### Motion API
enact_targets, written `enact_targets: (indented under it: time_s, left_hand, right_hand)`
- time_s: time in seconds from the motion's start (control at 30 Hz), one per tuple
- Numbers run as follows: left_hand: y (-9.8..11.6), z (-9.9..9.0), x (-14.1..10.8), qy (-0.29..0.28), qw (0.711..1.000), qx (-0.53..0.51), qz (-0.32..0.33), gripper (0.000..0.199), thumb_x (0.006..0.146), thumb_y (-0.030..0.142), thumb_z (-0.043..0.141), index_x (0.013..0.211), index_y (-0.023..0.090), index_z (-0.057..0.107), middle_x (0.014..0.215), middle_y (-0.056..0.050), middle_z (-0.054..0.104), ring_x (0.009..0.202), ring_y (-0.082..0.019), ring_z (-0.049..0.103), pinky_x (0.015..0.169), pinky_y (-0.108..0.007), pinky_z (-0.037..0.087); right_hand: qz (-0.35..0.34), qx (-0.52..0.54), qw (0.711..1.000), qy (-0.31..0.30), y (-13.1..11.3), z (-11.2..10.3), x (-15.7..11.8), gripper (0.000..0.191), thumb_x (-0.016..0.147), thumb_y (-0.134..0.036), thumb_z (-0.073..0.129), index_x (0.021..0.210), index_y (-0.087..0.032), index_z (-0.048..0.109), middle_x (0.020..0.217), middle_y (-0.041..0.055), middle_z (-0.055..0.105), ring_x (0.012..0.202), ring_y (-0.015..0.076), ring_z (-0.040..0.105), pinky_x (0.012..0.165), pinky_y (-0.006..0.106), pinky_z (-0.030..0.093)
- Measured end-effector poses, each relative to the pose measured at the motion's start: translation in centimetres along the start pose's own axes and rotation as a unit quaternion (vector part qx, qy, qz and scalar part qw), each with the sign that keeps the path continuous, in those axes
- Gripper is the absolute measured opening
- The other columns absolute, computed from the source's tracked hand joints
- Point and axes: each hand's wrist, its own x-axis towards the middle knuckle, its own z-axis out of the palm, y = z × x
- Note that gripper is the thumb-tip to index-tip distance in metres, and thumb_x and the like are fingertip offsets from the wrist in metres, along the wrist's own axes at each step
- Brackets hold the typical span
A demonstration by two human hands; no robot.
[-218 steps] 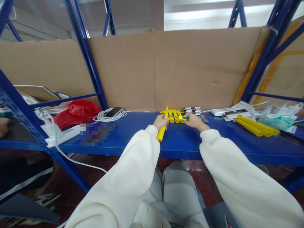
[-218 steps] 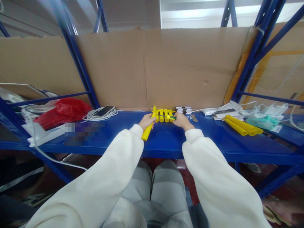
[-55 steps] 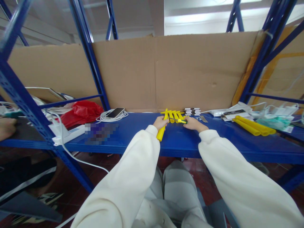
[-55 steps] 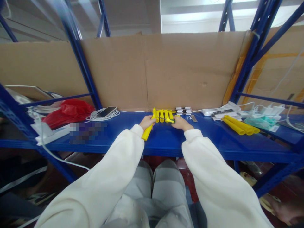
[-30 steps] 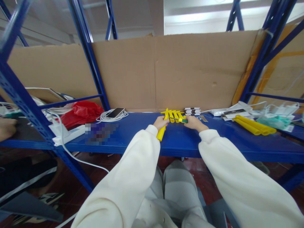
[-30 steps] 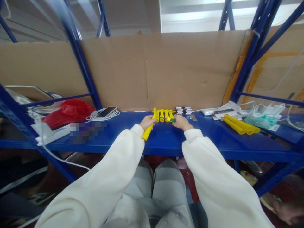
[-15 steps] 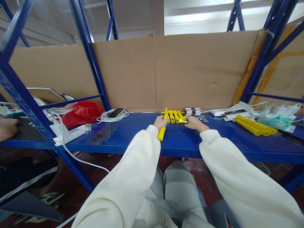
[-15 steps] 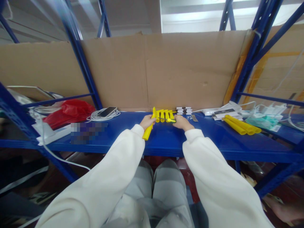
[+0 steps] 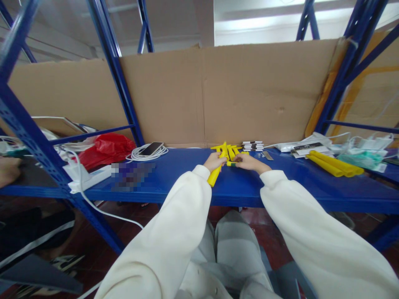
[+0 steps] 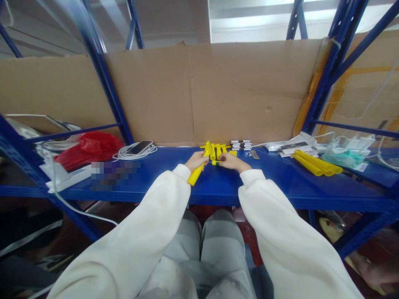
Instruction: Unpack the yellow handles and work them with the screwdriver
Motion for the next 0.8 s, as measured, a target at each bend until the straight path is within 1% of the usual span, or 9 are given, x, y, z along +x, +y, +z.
enact_targets:
  time_s: [0.13, 0.2, 0.27, 0.4, 0.57, 0.8]
  left_hand:
    - [0.2, 0.3, -0.1, -0.013, 1.000, 0.007, 0.000, 0.024, 0.080, 0.000, 0.052, 0.063, 0.017, 0.050, 0.042, 0.008, 0.046, 0.033, -0.008, 0.043, 0.041, -0.021, 0.037]
    - [0.3, 0.5, -0.1, -0.016, 1.000, 0.010, -0.001, 0.024, 0.080, 0.001, 0.052, 0.063, 0.017, 0.050, 0.042, 0.008, 0.046, 0.033, -0.008, 0.043, 0.042, -0.021, 0.038]
    - [0.2, 0.7, 0.0, -0.019, 1.000, 0.011, -0.002, 0.024, 0.080, 0.000, 0.053, 0.063, 0.017, 0.050, 0.042, 0.007, 0.046, 0.034, -0.008, 0.043, 0.042, -0.021, 0.038]
    - [0.1, 1.1, 0.3, -0.026, 1.000, 0.014, 0.003, 0.021, 0.078, 0.001, 0.055, 0.065, 0.016, 0.053, 0.043, 0.007, 0.046, 0.034, -0.008, 0.043, 0.043, -0.021, 0.040]
    - [0.1, 1.2, 0.4, -0.031, 0.999, 0.025, 0.001, 0.016, 0.078, 0.003, 0.054, 0.068, 0.015, 0.057, 0.044, 0.007, 0.047, 0.035, -0.008, 0.045, 0.044, -0.021, 0.042]
    - [0.2, 1.2, 0.3, -0.036, 0.999, 0.028, 0.000, 0.018, 0.077, 0.002, 0.053, 0.065, 0.016, 0.054, 0.043, 0.007, 0.046, 0.034, -0.008, 0.044, 0.041, -0.020, 0.040]
  right_hand:
    - [-0.026, 0.045, 0.995, 0.090, -0.1, 0.4, 0.4, 0.007, 0.079, -0.020, 0.065, 0.085, -0.017, 0.067, 0.088, 0.0063, 0.073, 0.080, 0.0195, 0.066, 0.077, 0.032, 0.053]
    - [-0.045, 0.065, 0.990, 0.121, -0.2, 0.5, 0.5, 0.007, 0.081, -0.023, 0.064, 0.085, -0.018, 0.066, 0.085, 0.0062, 0.073, 0.077, 0.0193, 0.065, 0.076, 0.033, 0.053]
    - [-0.067, 0.084, 0.985, 0.137, -0.1, 0.6, 0.7, 0.007, 0.081, -0.024, 0.064, 0.083, -0.018, 0.065, 0.083, 0.0055, 0.072, 0.076, 0.0191, 0.065, 0.075, 0.033, 0.054]
    - [-0.086, 0.103, 0.981, 0.142, 0.1, 0.7, 0.9, 0.002, 0.079, -0.020, 0.062, 0.079, -0.019, 0.063, 0.078, 0.0039, 0.071, 0.073, 0.0186, 0.064, 0.075, 0.034, 0.054]
    - [-0.078, 0.094, 0.983, 0.138, 0.2, 0.6, 1.1, 0.006, 0.076, -0.015, 0.060, 0.075, -0.020, 0.062, 0.075, 0.0033, 0.070, 0.070, 0.0181, 0.064, 0.073, 0.033, 0.054]
    - [-0.075, 0.088, 0.985, 0.129, 0.0, 0.6, 1.0, 0.008, 0.077, -0.014, 0.058, 0.073, -0.020, 0.060, 0.073, 0.0028, 0.069, 0.068, 0.0177, 0.063, 0.072, 0.032, 0.053]
